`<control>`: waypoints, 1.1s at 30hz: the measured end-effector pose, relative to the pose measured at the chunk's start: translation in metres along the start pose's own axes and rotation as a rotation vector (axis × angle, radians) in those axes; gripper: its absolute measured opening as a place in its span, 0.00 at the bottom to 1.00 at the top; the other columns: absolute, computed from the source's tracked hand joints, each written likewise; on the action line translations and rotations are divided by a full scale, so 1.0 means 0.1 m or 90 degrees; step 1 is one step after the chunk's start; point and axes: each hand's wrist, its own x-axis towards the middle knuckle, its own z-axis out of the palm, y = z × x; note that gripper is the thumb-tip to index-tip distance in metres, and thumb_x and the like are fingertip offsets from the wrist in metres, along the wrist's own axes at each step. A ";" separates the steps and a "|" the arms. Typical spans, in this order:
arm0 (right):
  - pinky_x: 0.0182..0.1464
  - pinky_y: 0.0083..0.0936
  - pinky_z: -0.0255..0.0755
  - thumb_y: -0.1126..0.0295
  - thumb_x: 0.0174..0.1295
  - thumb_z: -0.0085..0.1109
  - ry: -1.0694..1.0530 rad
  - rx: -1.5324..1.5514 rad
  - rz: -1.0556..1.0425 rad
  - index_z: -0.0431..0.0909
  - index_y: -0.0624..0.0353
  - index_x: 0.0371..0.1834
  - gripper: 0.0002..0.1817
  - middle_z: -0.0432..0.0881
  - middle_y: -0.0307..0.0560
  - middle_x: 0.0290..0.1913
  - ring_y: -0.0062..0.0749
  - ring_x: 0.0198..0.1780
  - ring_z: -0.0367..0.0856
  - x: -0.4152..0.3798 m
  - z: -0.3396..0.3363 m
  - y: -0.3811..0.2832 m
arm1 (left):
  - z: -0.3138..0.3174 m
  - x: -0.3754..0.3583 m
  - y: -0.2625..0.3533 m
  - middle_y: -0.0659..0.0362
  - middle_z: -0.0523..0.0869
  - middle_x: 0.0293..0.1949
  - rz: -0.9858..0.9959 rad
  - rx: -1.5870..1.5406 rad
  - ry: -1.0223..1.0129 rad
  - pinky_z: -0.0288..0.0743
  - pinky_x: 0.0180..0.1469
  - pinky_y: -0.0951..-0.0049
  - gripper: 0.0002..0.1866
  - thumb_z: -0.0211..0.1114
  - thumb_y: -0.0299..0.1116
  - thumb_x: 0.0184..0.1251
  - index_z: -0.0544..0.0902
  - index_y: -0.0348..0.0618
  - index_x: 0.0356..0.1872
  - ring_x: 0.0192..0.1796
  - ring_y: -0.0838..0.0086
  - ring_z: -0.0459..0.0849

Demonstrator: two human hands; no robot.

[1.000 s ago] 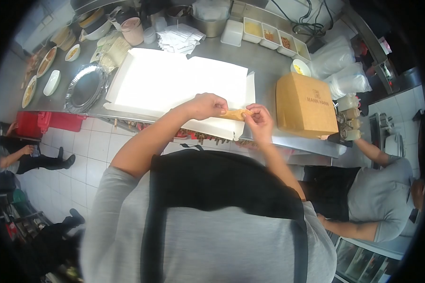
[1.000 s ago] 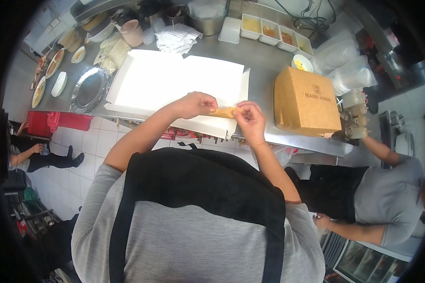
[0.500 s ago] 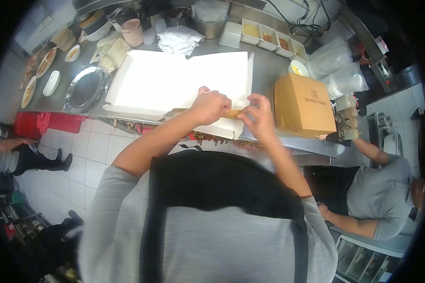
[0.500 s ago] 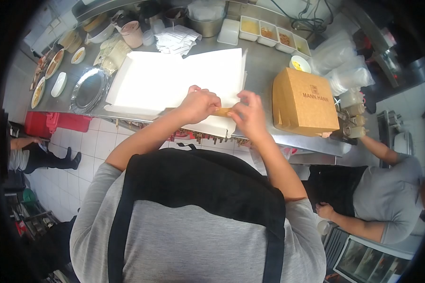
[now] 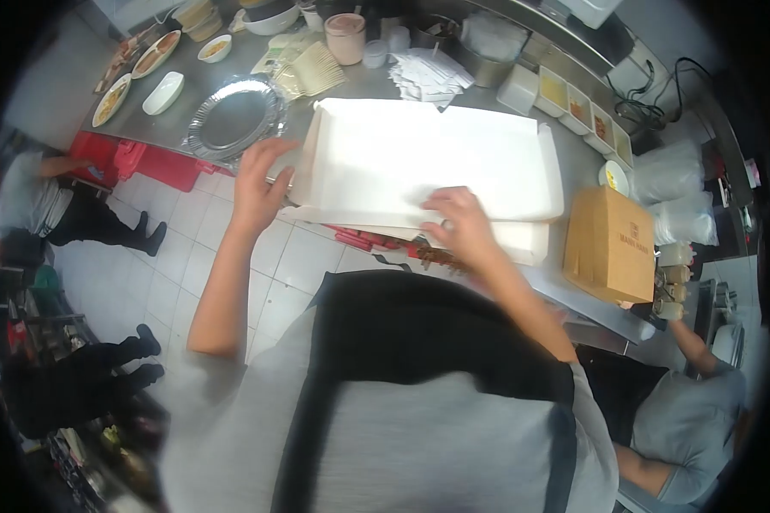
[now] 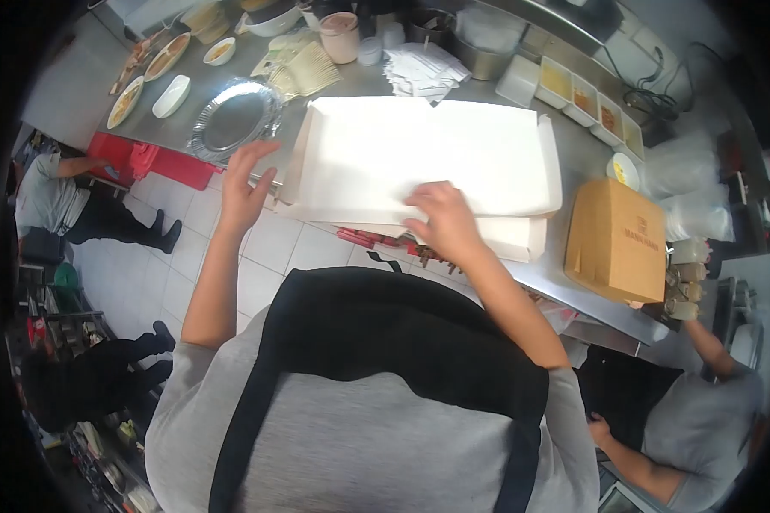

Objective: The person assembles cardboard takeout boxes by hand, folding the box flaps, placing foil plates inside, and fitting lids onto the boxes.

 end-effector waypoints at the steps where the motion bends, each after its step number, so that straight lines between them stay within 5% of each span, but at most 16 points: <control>1: 0.56 0.36 0.69 0.66 0.50 0.71 -0.046 0.008 -0.042 0.82 0.53 0.42 0.16 0.79 0.43 0.49 0.42 0.54 0.75 0.17 0.15 -0.07 | -0.09 -0.02 -0.05 0.56 0.80 0.54 -0.001 0.012 -0.031 0.66 0.64 0.59 0.22 0.64 0.21 0.54 0.83 0.52 0.52 0.61 0.59 0.74; 4: 0.56 0.36 0.69 0.64 0.51 0.70 -0.137 0.029 -0.054 0.82 0.52 0.44 0.17 0.79 0.43 0.49 0.41 0.54 0.74 0.55 0.44 -0.27 | 0.03 -0.01 -0.13 0.57 0.79 0.55 0.192 0.205 -0.204 0.63 0.67 0.56 0.18 0.64 0.26 0.54 0.84 0.54 0.48 0.64 0.60 0.73; 8: 0.56 0.36 0.67 0.62 0.49 0.72 -0.189 0.074 -0.027 0.81 0.52 0.47 0.20 0.79 0.42 0.48 0.41 0.54 0.74 0.71 0.67 -0.44 | 0.31 0.11 -0.43 0.63 0.82 0.52 0.295 0.121 -0.323 0.59 0.69 0.54 0.09 0.67 0.30 0.55 0.85 0.54 0.37 0.66 0.65 0.72; 14: 0.52 0.36 0.63 0.62 0.43 0.75 -0.003 0.024 0.038 0.82 0.51 0.43 0.21 0.79 0.39 0.43 0.40 0.48 0.75 0.66 0.67 -0.90 | 0.32 0.57 -0.35 0.69 0.85 0.38 0.292 -0.103 -0.477 0.57 0.69 0.54 0.06 0.70 0.33 0.54 0.83 0.53 0.33 0.51 0.73 0.80; 19: 0.50 0.36 0.61 0.65 0.44 0.73 0.171 -0.129 0.086 0.83 0.47 0.33 0.12 0.79 0.34 0.38 0.34 0.46 0.74 0.17 0.65 -0.86 | 0.55 0.76 -0.12 0.68 0.84 0.31 0.349 -0.293 -0.557 0.55 0.70 0.54 0.05 0.70 0.33 0.56 0.83 0.55 0.33 0.44 0.72 0.82; 33: 0.47 0.34 0.70 0.73 0.46 0.75 0.518 -0.141 0.427 0.79 0.56 0.28 0.11 0.83 0.41 0.35 0.40 0.43 0.77 -0.48 0.99 -1.15 | 1.28 0.73 0.49 0.63 0.86 0.28 0.452 -0.267 -0.785 0.71 0.50 0.69 0.05 0.71 0.33 0.53 0.87 0.49 0.32 0.35 0.69 0.84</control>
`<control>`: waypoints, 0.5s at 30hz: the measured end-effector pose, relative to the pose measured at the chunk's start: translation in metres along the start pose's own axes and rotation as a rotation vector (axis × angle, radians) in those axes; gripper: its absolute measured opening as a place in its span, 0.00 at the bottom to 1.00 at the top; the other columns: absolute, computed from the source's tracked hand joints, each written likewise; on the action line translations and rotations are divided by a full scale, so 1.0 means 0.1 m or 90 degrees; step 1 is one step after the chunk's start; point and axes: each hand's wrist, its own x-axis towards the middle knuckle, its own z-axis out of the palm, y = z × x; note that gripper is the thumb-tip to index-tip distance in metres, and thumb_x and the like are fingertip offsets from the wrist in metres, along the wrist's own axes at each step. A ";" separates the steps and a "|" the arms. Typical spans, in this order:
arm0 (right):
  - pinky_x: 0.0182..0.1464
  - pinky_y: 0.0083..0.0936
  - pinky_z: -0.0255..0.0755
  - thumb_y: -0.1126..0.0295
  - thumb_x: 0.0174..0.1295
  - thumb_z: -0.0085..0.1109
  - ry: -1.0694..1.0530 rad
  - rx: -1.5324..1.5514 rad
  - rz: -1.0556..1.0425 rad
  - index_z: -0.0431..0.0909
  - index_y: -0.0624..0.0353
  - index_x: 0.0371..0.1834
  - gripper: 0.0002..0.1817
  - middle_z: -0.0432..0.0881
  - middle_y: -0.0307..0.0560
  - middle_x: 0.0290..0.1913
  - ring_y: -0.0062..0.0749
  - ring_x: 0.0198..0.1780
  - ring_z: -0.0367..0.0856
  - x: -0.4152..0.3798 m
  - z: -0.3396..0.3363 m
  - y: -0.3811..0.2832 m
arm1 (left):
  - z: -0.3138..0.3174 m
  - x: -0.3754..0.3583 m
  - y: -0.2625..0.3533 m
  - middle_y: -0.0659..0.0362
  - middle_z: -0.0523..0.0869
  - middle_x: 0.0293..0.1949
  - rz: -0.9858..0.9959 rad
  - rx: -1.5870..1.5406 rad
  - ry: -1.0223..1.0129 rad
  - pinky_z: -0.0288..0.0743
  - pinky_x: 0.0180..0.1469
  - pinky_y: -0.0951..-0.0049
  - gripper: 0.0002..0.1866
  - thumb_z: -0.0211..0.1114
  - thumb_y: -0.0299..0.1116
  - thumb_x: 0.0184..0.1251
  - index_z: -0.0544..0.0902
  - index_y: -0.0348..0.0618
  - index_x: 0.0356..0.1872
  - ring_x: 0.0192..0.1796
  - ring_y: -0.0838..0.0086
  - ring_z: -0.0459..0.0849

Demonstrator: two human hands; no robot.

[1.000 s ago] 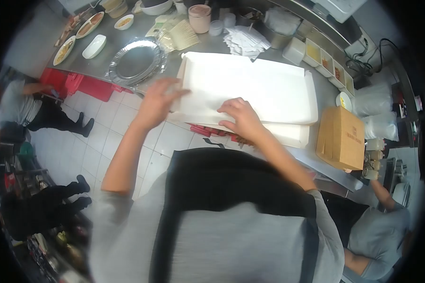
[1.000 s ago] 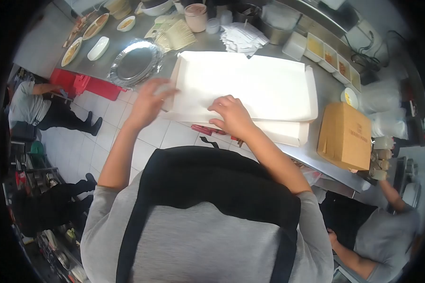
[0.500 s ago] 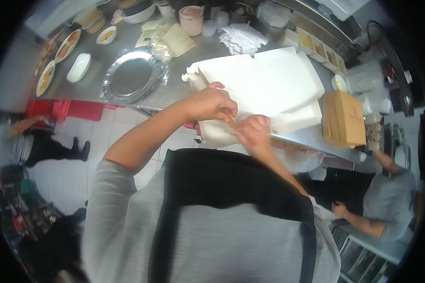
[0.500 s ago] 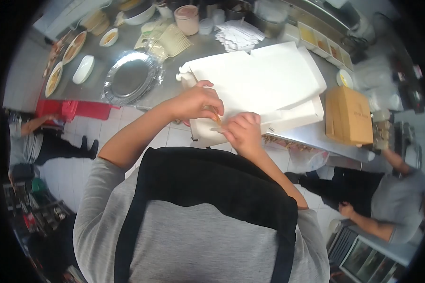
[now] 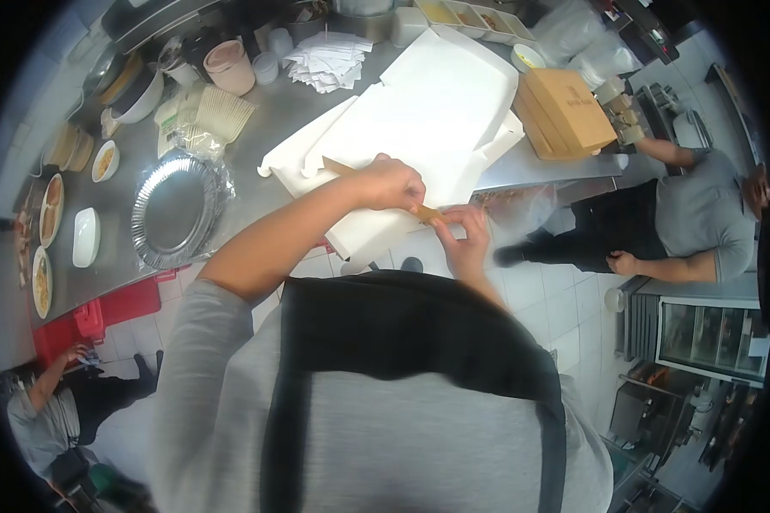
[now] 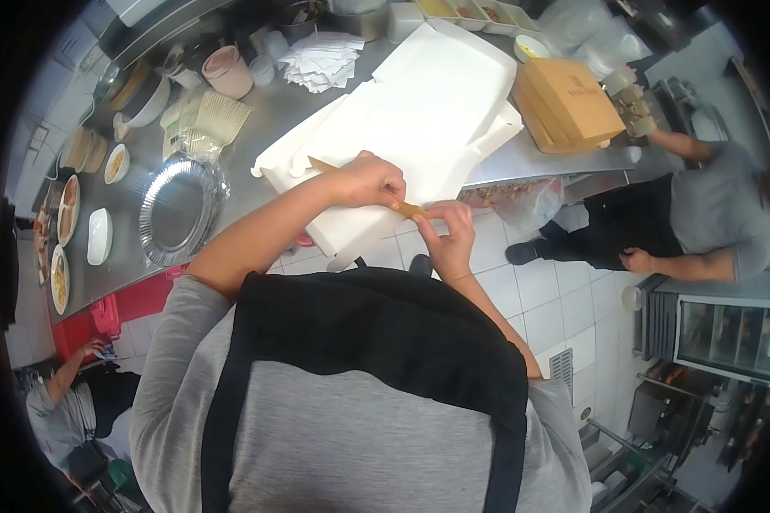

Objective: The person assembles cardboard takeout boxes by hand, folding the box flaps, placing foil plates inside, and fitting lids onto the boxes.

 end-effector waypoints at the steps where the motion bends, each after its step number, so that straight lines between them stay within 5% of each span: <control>1: 0.47 0.33 0.70 0.73 0.46 0.75 0.005 0.003 0.008 0.79 0.56 0.28 0.11 0.83 0.42 0.35 0.39 0.42 0.77 -0.02 0.01 0.01 | 0.00 0.01 -0.01 0.62 0.86 0.28 0.001 -0.020 -0.009 0.72 0.50 0.70 0.06 0.72 0.33 0.53 0.87 0.49 0.32 0.35 0.69 0.84; 6: 0.40 0.28 0.73 0.74 0.48 0.75 0.006 0.074 0.177 0.79 0.58 0.28 0.11 0.81 0.43 0.33 0.33 0.37 0.79 -0.07 0.03 -0.01 | -0.08 -0.02 0.10 0.58 0.87 0.30 -0.064 -0.061 -0.033 0.75 0.44 0.71 0.06 0.72 0.31 0.52 0.87 0.45 0.32 0.36 0.71 0.85; 12: 0.34 0.24 0.75 0.75 0.50 0.74 -0.024 0.059 0.045 0.78 0.60 0.28 0.11 0.81 0.44 0.32 0.31 0.33 0.80 0.09 -0.02 -0.18 | -0.02 -0.06 0.05 0.57 0.88 0.31 -0.105 -0.088 0.003 0.77 0.44 0.71 0.06 0.72 0.31 0.54 0.87 0.45 0.32 0.36 0.71 0.85; 15: 0.35 0.25 0.76 0.74 0.52 0.72 -0.025 0.084 0.086 0.78 0.60 0.29 0.10 0.83 0.45 0.33 0.31 0.32 0.81 0.08 0.05 -0.09 | 0.01 -0.07 0.01 0.57 0.87 0.36 -0.083 -0.074 -0.022 0.75 0.49 0.69 0.07 0.69 0.32 0.58 0.87 0.46 0.37 0.42 0.70 0.84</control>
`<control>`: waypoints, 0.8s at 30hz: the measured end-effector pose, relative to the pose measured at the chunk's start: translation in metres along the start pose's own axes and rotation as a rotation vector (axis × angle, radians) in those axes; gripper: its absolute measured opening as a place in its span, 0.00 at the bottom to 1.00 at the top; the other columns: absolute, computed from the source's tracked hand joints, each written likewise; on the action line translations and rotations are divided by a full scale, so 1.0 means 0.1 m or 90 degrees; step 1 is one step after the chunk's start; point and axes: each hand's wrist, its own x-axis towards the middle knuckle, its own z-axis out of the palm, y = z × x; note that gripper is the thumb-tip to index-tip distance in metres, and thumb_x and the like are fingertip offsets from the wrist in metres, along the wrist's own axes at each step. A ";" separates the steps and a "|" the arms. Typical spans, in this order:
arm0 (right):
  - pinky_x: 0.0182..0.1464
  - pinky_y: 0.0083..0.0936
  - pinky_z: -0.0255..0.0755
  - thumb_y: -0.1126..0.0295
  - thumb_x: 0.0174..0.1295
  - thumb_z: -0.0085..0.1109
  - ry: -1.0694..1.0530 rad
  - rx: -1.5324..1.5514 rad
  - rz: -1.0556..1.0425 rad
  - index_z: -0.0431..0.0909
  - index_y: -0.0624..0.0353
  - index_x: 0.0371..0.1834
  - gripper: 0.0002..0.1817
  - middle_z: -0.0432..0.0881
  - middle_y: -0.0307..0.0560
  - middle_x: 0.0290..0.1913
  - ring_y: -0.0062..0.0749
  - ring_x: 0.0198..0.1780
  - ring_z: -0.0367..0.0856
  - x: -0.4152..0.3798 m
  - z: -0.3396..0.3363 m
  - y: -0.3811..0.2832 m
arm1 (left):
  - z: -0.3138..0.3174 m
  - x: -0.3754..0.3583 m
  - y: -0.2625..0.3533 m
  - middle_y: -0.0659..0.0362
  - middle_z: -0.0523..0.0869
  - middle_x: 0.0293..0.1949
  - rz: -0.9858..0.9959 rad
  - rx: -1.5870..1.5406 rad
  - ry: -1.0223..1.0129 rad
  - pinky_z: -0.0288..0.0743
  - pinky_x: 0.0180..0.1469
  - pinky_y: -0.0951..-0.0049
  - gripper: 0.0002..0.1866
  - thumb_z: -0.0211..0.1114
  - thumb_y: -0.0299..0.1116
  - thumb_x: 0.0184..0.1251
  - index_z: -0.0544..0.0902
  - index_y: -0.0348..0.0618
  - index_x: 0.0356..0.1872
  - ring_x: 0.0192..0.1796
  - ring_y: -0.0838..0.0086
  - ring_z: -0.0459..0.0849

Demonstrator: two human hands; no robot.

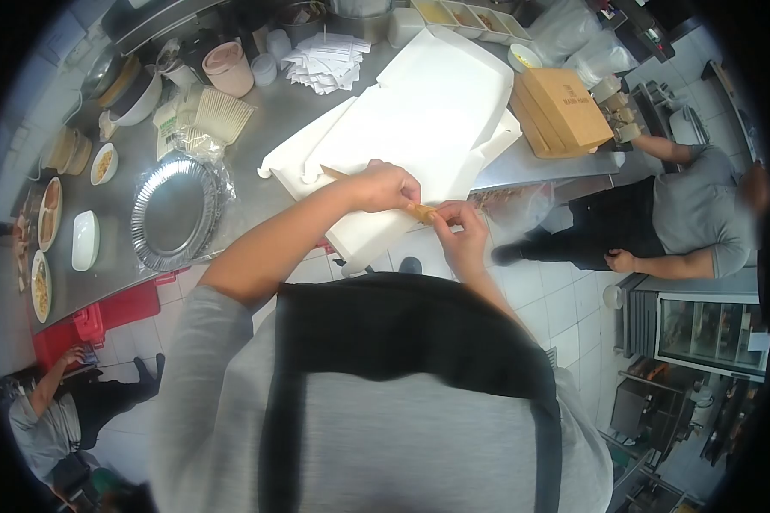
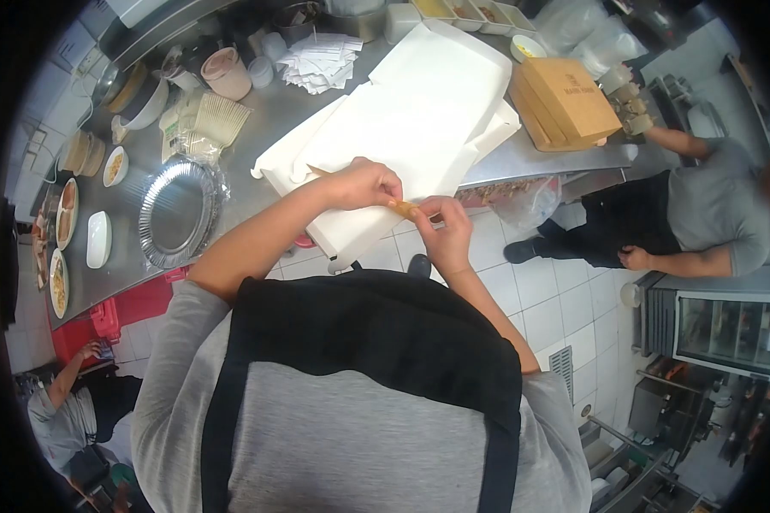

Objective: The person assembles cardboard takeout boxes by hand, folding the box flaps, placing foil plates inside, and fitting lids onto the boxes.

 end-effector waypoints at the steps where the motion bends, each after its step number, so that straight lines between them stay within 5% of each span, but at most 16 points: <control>1: 0.36 0.25 0.76 0.74 0.53 0.71 -0.009 0.001 0.018 0.77 0.60 0.29 0.09 0.84 0.45 0.33 0.31 0.32 0.81 0.00 0.00 0.02 | 0.01 0.01 -0.03 0.57 0.87 0.38 0.009 0.000 -0.008 0.75 0.50 0.68 0.07 0.68 0.33 0.59 0.87 0.47 0.39 0.44 0.70 0.84; 7: 0.37 0.26 0.76 0.73 0.56 0.69 -0.004 0.025 0.056 0.76 0.60 0.29 0.08 0.86 0.46 0.33 0.32 0.31 0.82 -0.02 0.14 0.07 | -0.02 0.05 -0.13 0.61 0.84 0.44 0.017 0.058 -0.087 0.71 0.55 0.67 0.10 0.63 0.36 0.64 0.84 0.50 0.45 0.51 0.69 0.81; 16: 0.49 0.36 0.64 0.74 0.45 0.73 -0.015 -0.192 -0.164 0.79 0.52 0.25 0.09 0.77 0.41 0.48 0.42 0.48 0.71 0.08 0.05 -0.11 | -0.02 -0.04 -0.05 0.59 0.87 0.29 -0.030 -0.096 0.038 0.76 0.38 0.74 0.06 0.69 0.24 0.53 0.85 0.42 0.33 0.36 0.75 0.84; 19: 0.51 0.39 0.60 0.71 0.44 0.74 -0.027 -0.225 -0.176 0.79 0.50 0.23 0.10 0.74 0.39 0.50 0.43 0.50 0.69 0.11 0.07 -0.15 | 0.01 -0.02 -0.02 0.61 0.86 0.28 0.002 -0.075 0.064 0.74 0.50 0.68 0.04 0.70 0.25 0.52 0.83 0.44 0.29 0.35 0.73 0.84; 24: 0.51 0.40 0.60 0.70 0.44 0.75 -0.033 -0.274 -0.182 0.79 0.49 0.21 0.10 0.76 0.38 0.47 0.42 0.51 0.70 0.10 0.17 -0.15 | 0.16 -0.04 0.02 0.64 0.84 0.28 0.096 0.158 0.127 0.55 0.67 0.53 0.05 0.70 0.28 0.53 0.80 0.48 0.26 0.39 0.69 0.81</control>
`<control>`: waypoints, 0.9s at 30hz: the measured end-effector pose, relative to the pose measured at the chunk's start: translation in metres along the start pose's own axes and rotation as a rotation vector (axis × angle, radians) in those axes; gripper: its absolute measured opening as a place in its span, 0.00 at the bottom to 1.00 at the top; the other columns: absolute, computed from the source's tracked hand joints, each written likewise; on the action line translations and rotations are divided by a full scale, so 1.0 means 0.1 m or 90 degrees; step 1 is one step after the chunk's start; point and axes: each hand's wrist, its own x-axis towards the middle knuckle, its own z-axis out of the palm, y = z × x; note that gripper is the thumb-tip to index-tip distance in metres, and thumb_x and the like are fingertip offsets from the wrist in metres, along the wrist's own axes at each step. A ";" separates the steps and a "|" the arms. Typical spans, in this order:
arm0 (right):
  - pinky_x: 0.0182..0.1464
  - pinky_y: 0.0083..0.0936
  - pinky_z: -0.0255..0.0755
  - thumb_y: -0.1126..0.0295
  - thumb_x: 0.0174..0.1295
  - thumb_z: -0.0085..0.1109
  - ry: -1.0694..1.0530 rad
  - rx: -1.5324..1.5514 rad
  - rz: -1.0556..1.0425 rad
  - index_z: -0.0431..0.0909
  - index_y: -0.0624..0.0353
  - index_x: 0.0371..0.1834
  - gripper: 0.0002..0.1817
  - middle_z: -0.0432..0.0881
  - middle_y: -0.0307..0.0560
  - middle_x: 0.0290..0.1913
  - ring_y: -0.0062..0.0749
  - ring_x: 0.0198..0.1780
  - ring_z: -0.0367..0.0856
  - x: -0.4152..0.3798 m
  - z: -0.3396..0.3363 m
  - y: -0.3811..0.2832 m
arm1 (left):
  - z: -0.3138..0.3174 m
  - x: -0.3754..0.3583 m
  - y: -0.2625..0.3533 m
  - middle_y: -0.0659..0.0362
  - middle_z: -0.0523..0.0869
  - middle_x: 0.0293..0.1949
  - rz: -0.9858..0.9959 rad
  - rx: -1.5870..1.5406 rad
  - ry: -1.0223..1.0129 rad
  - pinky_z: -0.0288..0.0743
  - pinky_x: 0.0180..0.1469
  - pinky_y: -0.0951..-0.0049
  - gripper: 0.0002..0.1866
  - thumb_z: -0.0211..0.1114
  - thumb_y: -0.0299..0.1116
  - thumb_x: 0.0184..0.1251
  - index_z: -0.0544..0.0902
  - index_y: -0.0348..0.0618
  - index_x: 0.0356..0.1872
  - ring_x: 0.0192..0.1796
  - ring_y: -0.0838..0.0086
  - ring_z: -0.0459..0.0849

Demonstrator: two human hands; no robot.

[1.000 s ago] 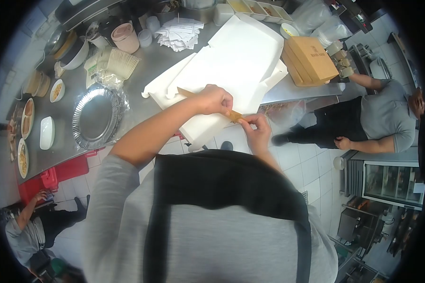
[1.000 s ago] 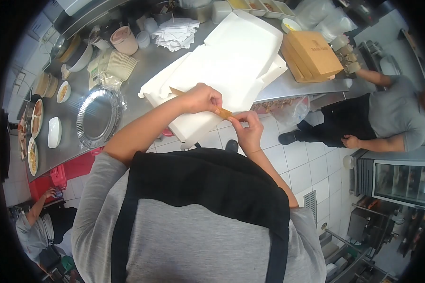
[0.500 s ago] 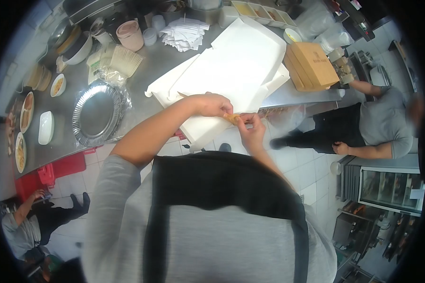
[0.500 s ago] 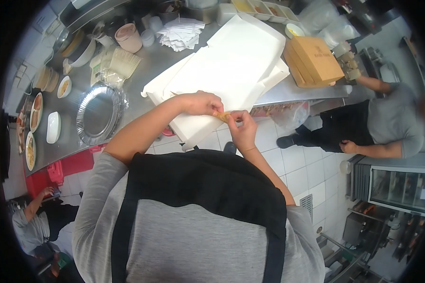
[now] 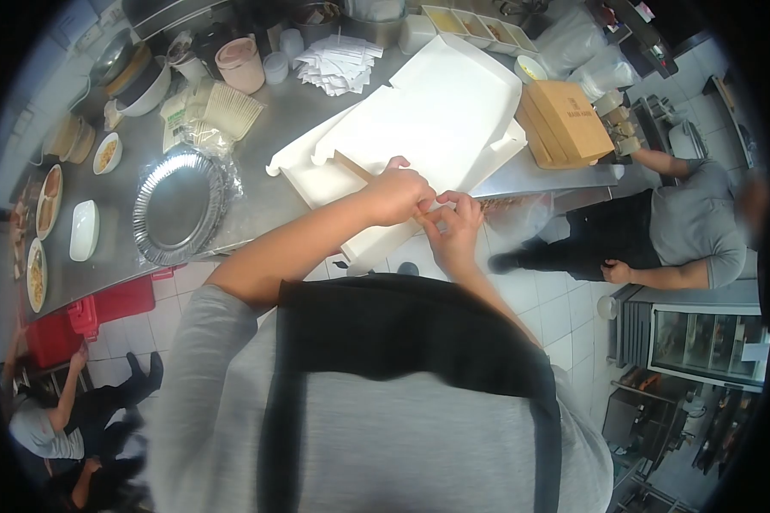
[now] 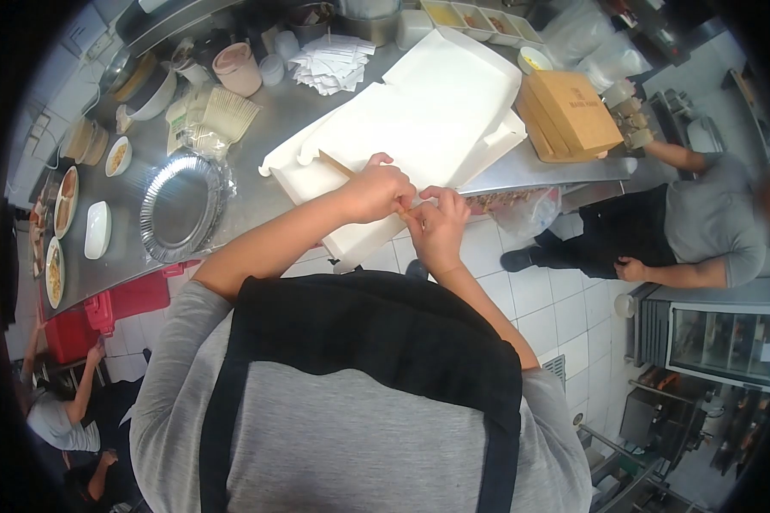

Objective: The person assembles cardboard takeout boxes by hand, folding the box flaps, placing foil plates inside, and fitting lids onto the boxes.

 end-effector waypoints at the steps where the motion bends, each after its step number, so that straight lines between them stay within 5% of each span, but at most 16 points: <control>1: 0.51 0.40 0.60 0.70 0.45 0.74 -0.005 0.005 0.004 0.79 0.50 0.22 0.09 0.77 0.39 0.47 0.42 0.52 0.71 -0.01 -0.01 0.02 | 0.01 -0.01 0.00 0.65 0.83 0.29 0.012 0.031 -0.001 0.51 0.69 0.50 0.06 0.69 0.28 0.54 0.79 0.48 0.25 0.41 0.69 0.80; 4: 0.52 0.40 0.60 0.68 0.48 0.72 -0.002 0.047 0.044 0.79 0.50 0.26 0.08 0.78 0.40 0.46 0.42 0.52 0.72 0.00 -0.09 0.14 | -0.01 -0.15 -0.03 0.64 0.85 0.38 0.028 0.076 -0.018 0.54 0.68 0.50 0.05 0.67 0.26 0.55 0.83 0.51 0.31 0.48 0.69 0.80; 7: 0.53 0.39 0.64 0.64 0.53 0.70 0.001 0.077 0.106 0.81 0.53 0.36 0.11 0.79 0.45 0.46 0.42 0.51 0.74 0.13 -0.28 0.28 | 0.03 -0.36 -0.20 0.61 0.84 0.47 0.055 -0.062 0.314 0.58 0.67 0.53 0.11 0.65 0.24 0.56 0.85 0.53 0.39 0.54 0.67 0.79; 9: 0.52 0.39 0.68 0.63 0.53 0.70 -0.089 0.118 0.075 0.82 0.55 0.38 0.13 0.80 0.47 0.46 0.43 0.51 0.75 0.28 -0.22 0.14 | -0.16 -0.56 -0.53 0.55 0.81 0.51 0.012 -0.053 0.393 0.71 0.61 0.62 0.19 0.58 0.17 0.55 0.85 0.48 0.46 0.57 0.61 0.78; 11: 0.52 0.37 0.73 0.62 0.53 0.69 -0.188 0.121 0.020 0.82 0.58 0.42 0.16 0.81 0.50 0.44 0.47 0.50 0.77 0.48 -0.04 -0.12 | -0.33 -0.85 -0.67 0.54 0.81 0.48 -0.152 -0.022 0.499 0.76 0.53 0.63 0.21 0.54 0.13 0.55 0.83 0.47 0.47 0.50 0.55 0.81; 15: 0.52 0.38 0.73 0.64 0.53 0.69 -0.363 0.097 0.012 0.83 0.59 0.44 0.16 0.82 0.50 0.42 0.48 0.48 0.79 0.82 0.74 -0.50 | -0.47 -1.17 -0.99 0.54 0.80 0.48 -0.284 0.006 0.411 0.75 0.54 0.64 0.22 0.53 0.13 0.55 0.83 0.48 0.47 0.52 0.57 0.80; 18: 0.45 0.34 0.76 0.67 0.53 0.68 -0.407 0.162 0.097 0.85 0.61 0.40 0.13 0.84 0.49 0.38 0.41 0.40 0.82 0.97 0.94 -0.49 | -0.51 -1.23 -1.01 0.55 0.81 0.47 -0.202 0.058 0.348 0.75 0.54 0.64 0.21 0.56 0.14 0.56 0.83 0.49 0.47 0.52 0.58 0.80; 19: 0.43 0.32 0.77 0.69 0.53 0.68 -0.401 0.205 0.129 0.86 0.61 0.39 0.11 0.85 0.48 0.36 0.38 0.37 0.84 1.03 0.93 -0.46 | -0.53 -1.23 -1.01 0.58 0.82 0.47 -0.176 0.015 0.353 0.74 0.54 0.62 0.16 0.66 0.20 0.54 0.84 0.50 0.43 0.53 0.60 0.80; 22: 0.34 0.25 0.76 0.73 0.55 0.65 -0.466 0.426 0.351 0.86 0.63 0.35 0.07 0.86 0.45 0.30 0.27 0.28 0.83 1.14 0.60 -0.44 | -0.65 -1.15 -0.95 0.60 0.82 0.46 -0.097 -0.004 0.347 0.75 0.53 0.63 0.10 0.70 0.24 0.53 0.84 0.48 0.37 0.53 0.62 0.79; 23: 0.31 0.20 0.74 0.75 0.56 0.64 -0.482 0.448 0.354 0.86 0.65 0.37 0.08 0.85 0.43 0.30 0.19 0.28 0.81 1.17 0.54 -0.39 | -0.72 -1.09 -0.91 0.61 0.83 0.46 -0.063 0.006 0.336 0.75 0.53 0.64 0.09 0.70 0.25 0.53 0.84 0.48 0.36 0.52 0.62 0.80; 27: 0.33 0.19 0.75 0.75 0.57 0.65 -0.495 0.519 0.355 0.84 0.67 0.38 0.08 0.85 0.43 0.31 0.21 0.29 0.81 1.19 0.45 -0.22 | -0.90 -0.89 -0.74 0.63 0.83 0.45 0.043 0.020 0.302 0.75 0.51 0.65 0.07 0.71 0.28 0.52 0.83 0.46 0.33 0.50 0.64 0.80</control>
